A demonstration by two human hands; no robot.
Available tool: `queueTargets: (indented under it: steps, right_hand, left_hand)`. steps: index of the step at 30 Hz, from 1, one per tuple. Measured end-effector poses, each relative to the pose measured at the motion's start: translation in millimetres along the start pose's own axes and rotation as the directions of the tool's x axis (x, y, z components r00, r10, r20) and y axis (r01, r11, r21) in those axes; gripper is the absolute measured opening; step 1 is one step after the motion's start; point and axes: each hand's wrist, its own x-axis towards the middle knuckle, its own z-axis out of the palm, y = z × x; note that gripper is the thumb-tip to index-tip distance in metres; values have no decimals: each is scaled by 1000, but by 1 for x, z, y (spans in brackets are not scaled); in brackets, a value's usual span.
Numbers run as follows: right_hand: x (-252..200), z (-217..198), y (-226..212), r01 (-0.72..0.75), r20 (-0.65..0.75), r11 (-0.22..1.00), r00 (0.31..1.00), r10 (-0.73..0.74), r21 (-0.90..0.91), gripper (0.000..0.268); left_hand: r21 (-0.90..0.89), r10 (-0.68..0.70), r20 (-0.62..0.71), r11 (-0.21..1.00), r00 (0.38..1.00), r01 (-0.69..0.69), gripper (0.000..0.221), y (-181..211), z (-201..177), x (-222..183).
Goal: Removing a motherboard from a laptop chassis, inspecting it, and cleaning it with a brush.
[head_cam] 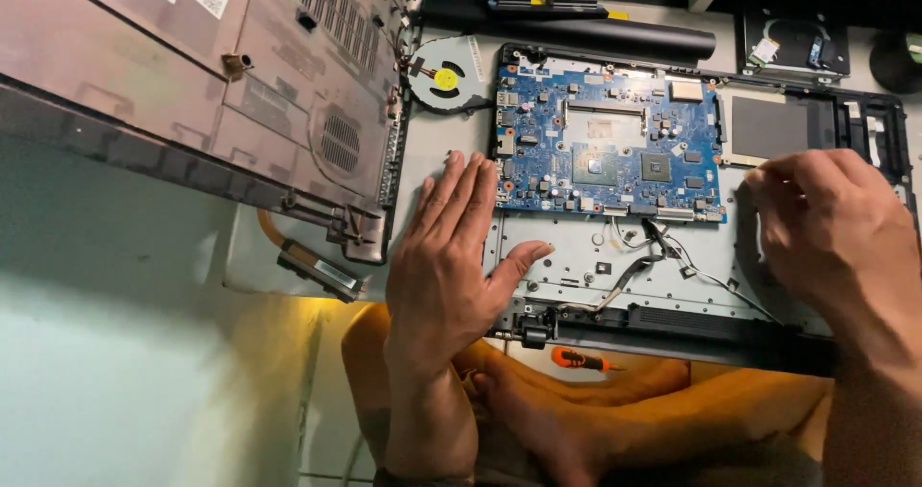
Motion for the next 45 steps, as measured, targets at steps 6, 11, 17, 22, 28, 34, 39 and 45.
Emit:
queueTargets:
  steps: [6, 11, 17, 22, 28, 34, 39, 45]
  right_hand:
    - [3, 2, -1, -43, 41, 999, 998, 41, 34, 22]
    - [4, -2, -30, -15, -9, 993, 1000, 16, 116, 29]
    - [18, -4, -41, -154, 68, 965, 987, 143, 212, 40]
    - [35, -16, -45, -404, 274, 842, 907, 319, 357, 39]
    - [36, -23, -43, -536, 352, 677, 843, 406, 504, 37]
    - [30, -25, -51, -461, 256, 466, 862, 438, 755, 33]
    - [18, -40, -53, -221, 122, 258, 929, 350, 940, 37]
    - [2, -20, -32, -96, 264, -488, 921, 287, 867, 46]
  left_hand:
    - [38, 0, 25, 999, 1000, -1, 76, -3, 3, -1]
    - [57, -12, 32, 998, 999, 10, 78, -4, 5, 0]
    - [60, 6, 51, 998, 999, -9, 79, -5, 6, -1]
    - [53, 21, 69, 998, 997, -25, 82, -7, 6, -1]
    - [15, 33, 56, 999, 998, -34, 78, -4, 4, -1]
    - [-5, 75, -3, 997, 997, -75, 55, 0, -1, -3]
    - [-184, 131, -8, 974, 991, -131, 57, 4, -10, -3]
    - [-935, -19, 134, 329, 991, 133, 62, 16, -11, -2]
